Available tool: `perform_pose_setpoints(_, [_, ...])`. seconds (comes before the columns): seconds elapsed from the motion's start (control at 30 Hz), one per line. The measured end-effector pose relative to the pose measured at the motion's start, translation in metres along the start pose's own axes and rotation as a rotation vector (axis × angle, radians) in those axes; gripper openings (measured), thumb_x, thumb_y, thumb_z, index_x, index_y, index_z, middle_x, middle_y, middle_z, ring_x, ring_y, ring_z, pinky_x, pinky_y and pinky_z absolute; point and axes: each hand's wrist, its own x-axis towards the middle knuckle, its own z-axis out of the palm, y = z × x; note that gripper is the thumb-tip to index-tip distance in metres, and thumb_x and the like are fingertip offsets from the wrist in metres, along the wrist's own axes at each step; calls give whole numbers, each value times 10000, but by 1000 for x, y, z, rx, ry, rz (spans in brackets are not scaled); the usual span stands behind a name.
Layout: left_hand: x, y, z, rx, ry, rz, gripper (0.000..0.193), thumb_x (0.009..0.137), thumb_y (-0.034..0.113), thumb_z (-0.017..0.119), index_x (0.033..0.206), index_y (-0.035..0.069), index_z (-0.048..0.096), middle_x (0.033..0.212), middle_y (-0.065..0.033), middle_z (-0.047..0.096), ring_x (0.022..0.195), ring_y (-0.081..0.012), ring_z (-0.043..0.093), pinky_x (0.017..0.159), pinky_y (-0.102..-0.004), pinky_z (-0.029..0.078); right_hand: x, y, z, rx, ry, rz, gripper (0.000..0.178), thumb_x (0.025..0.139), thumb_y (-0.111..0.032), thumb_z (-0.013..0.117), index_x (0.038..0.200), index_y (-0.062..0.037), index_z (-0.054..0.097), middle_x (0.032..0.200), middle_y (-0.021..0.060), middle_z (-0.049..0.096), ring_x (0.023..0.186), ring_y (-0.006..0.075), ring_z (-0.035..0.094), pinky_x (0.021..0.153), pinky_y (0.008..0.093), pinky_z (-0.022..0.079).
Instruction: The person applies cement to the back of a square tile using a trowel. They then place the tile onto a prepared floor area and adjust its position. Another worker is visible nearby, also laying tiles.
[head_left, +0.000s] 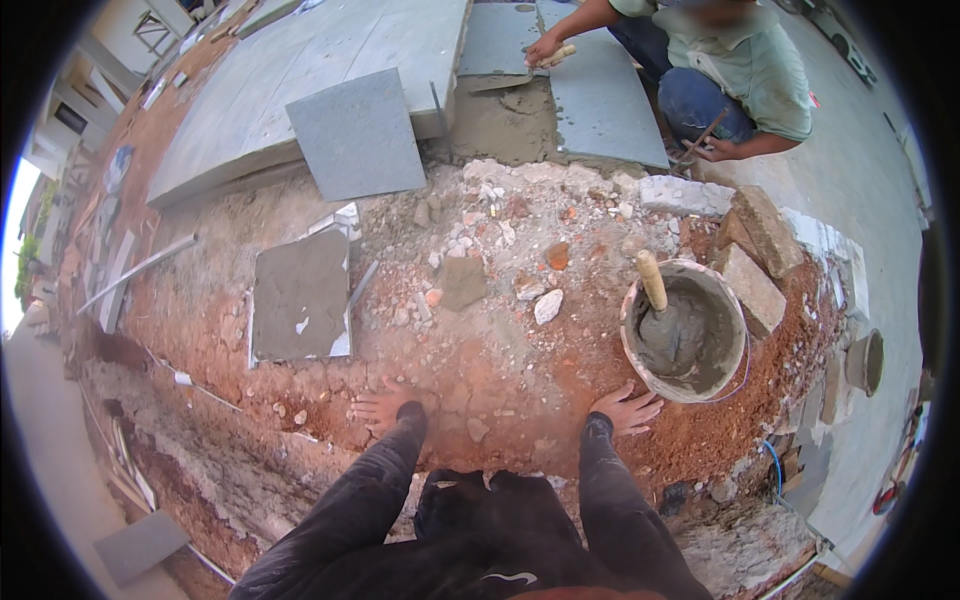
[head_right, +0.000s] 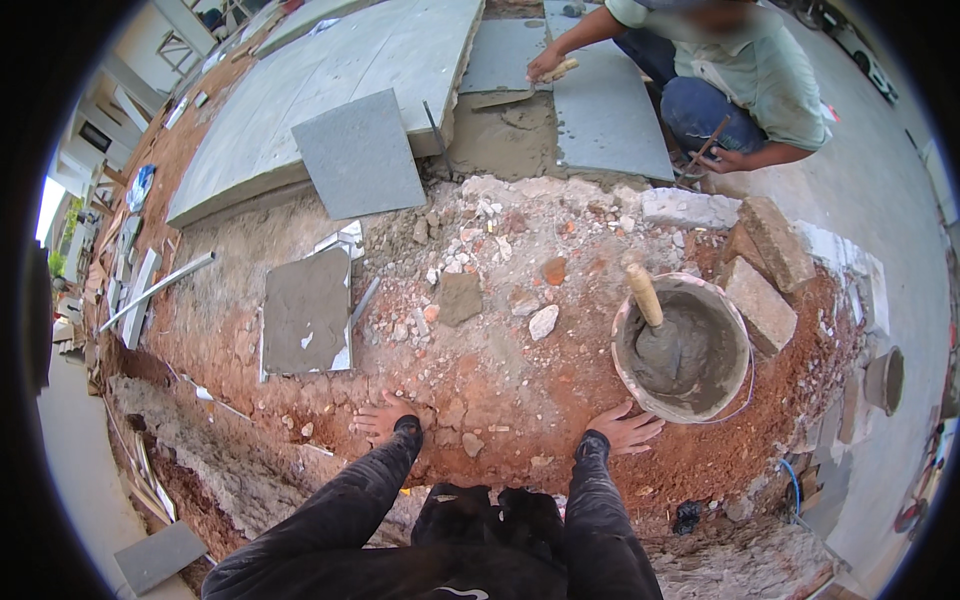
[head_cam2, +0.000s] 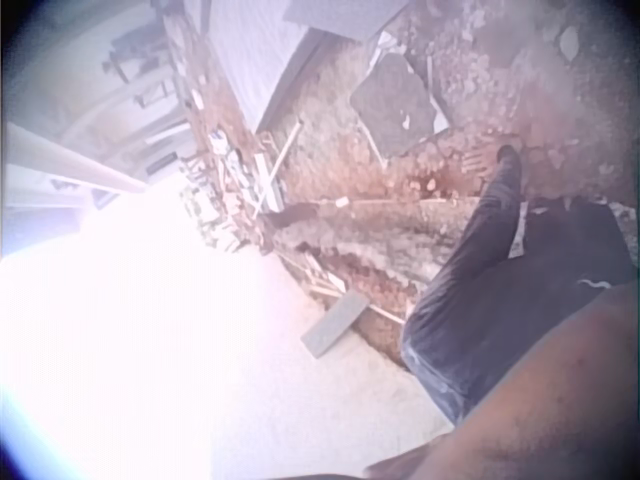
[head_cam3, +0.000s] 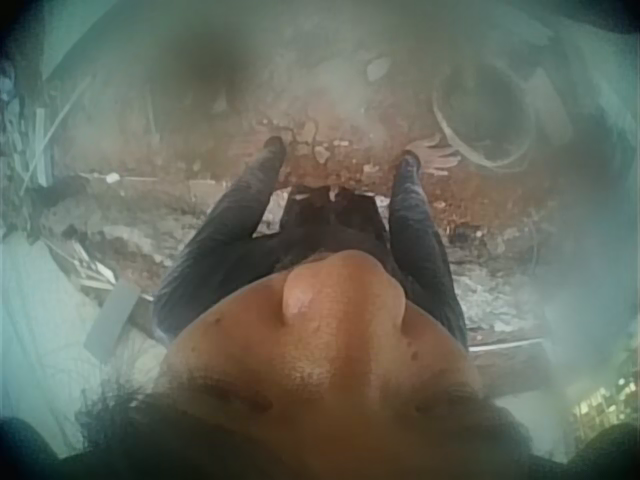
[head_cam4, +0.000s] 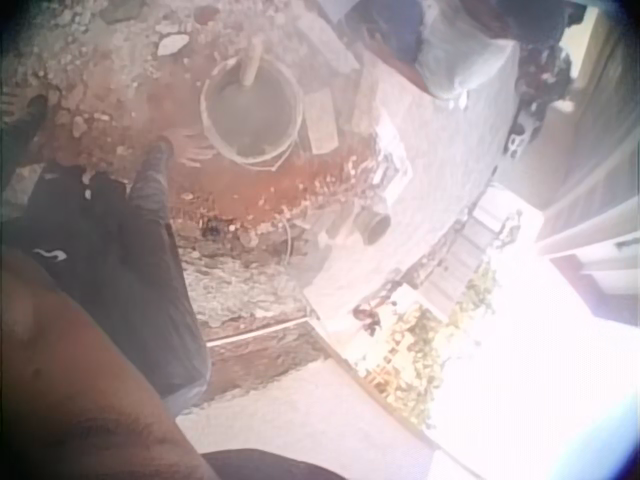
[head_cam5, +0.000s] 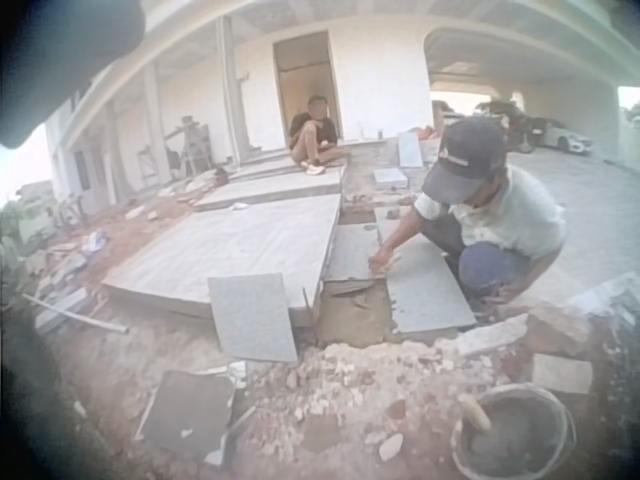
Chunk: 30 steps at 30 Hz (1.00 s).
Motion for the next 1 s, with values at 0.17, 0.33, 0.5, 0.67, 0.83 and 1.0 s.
perform_pose_setpoints(0.17, [0, 1, -1, -7, -2, 3, 785, 872, 633, 397, 1395, 49, 358, 1487, -166, 290, 1377, -281, 285, 1043, -516, 278, 0, 1, 1, 12, 20, -9, 622, 941, -511, 407, 1433, -138, 327, 1510, 110, 253, 1385, 285, 260, 1087, 568, 210])
perform_pose_setpoints(0.33, [-2, 1, -3, -8, -11, 0, 784, 872, 632, 398, 1396, 51, 357, 1488, -164, 288, 1378, -280, 283, 1044, -515, 277, 1, 1, 0, 24, 23, -15, 615, 941, -500, 412, 1426, -130, 335, 1505, 117, 261, 1380, 293, 268, 1082, 574, 215])
perform_pose_setpoints(0.5, [-1, -1, 0, -12, -10, -7, 784, 871, 632, 399, 1397, 53, 356, 1490, -162, 286, 1379, -279, 280, 1044, -515, 276, 0, 0, -1, 39, 41, -16, 613, 936, -488, 429, 1413, -111, 354, 1499, 128, 272, 1373, 310, 281, 1075, 579, 225])
perform_pose_setpoints(0.67, [-1, -1, 4, -9, -15, -9, 783, 870, 631, 400, 1398, 54, 355, 1491, -160, 284, 1380, -279, 277, 1045, -514, 275, 0, 1, 2, 27, 25, -6, 606, 943, -500, 412, 1427, -143, 338, 1503, 112, 265, 1384, 285, 260, 1086, 571, 211])
perform_pose_setpoints(0.83, [0, -1, 5, -6, -20, -12, 782, 870, 630, 401, 1399, 56, 355, 1493, -158, 282, 1382, -278, 275, 1045, -513, 274, 0, 3, 5, 15, 38, -16, 602, 941, -500, 419, 1422, -146, 345, 1500, 110, 270, 1380, 285, 268, 1082, 573, 217])
perform_pose_setpoints(1.0, [-1, 0, 2, -6, -26, -14, 781, 869, 629, 402, 1400, 58, 354, 1495, -156, 280, 1383, -277, 272, 1046, -513, 274, 0, 1, 0, 37, 57, -24, 603, 933, -476, 452, 1392, -91, 381, 1494, 131, 285, 1368, 306, 291, 1072, 578, 231])
